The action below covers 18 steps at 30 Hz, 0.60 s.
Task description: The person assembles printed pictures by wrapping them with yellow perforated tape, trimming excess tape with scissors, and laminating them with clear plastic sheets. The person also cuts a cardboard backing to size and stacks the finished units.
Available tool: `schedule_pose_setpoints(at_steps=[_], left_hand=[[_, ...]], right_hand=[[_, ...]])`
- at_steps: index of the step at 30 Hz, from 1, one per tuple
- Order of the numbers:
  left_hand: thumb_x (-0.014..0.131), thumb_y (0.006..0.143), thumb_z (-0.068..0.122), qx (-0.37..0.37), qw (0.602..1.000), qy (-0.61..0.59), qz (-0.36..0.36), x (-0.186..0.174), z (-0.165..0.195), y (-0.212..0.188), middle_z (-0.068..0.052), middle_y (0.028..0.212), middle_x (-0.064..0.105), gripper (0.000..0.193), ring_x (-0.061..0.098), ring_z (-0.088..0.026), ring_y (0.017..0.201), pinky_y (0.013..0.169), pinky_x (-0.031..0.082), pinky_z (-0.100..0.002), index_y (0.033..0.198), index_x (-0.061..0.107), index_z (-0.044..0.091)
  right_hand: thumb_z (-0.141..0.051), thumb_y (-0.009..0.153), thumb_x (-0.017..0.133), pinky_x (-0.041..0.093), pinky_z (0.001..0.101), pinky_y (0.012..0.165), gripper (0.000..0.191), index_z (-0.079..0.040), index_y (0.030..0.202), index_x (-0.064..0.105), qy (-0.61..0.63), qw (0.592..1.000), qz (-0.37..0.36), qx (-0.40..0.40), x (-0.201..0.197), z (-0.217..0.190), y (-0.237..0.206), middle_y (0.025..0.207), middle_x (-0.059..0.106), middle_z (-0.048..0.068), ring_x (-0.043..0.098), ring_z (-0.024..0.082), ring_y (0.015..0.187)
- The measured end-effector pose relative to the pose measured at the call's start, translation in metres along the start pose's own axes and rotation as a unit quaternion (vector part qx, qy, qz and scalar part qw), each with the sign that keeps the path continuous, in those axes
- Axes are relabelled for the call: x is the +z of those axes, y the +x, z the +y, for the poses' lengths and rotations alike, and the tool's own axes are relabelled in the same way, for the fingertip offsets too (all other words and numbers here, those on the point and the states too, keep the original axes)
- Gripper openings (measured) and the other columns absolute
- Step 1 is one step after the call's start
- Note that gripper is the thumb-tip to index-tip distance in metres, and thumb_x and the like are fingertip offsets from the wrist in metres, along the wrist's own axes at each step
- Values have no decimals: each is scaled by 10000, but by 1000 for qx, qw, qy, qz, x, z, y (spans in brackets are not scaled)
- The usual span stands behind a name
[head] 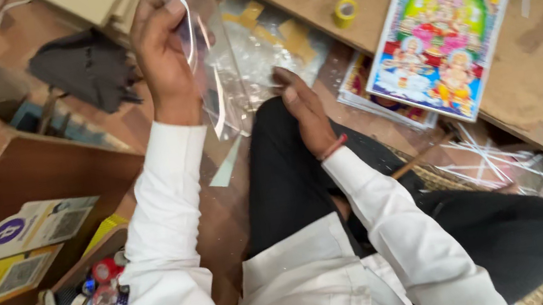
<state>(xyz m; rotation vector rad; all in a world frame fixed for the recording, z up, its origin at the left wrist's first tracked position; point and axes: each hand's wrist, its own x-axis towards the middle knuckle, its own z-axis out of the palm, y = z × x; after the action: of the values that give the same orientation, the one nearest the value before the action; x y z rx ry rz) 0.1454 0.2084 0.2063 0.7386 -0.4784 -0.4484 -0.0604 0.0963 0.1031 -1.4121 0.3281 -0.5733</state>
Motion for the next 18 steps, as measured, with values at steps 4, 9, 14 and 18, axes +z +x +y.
schedule_pose_setpoints(at_steps=[4,9,14,18], left_hand=[[627,1002,23,-23,996,-42,-76,39,-28,5,-58,918,621,26,624,-168,822,728,562,-350,1007,603,14],[593,971,36,-142,985,-50,-89,63,-26,-6,-104,981,706,62,733,-226,926,860,650,-430,1031,581,47],[550,1054,50,-130,975,-75,-166,75,5,-7,-191,1166,736,71,755,-287,1034,894,636,-447,1113,588,45],[606,1043,-15,-97,983,-42,-149,59,-10,5,-153,1123,726,178,751,-264,989,873,633,-418,1209,626,45]], right_hand=[[-476,1019,589,422,402,1144,739,-28,1578,407,111,992,-38,41,-14,-8,9,1526,535,207,548,306,1383],[-311,960,745,457,405,1118,727,-39,1547,414,64,997,25,32,-27,-8,23,1526,512,176,515,284,1396],[-263,923,678,560,435,913,433,-137,1316,547,275,933,173,157,-74,8,21,1232,604,53,639,269,1144],[-79,1049,612,544,330,970,80,-83,1128,618,511,859,19,25,-137,16,21,1053,677,11,660,152,1010]])
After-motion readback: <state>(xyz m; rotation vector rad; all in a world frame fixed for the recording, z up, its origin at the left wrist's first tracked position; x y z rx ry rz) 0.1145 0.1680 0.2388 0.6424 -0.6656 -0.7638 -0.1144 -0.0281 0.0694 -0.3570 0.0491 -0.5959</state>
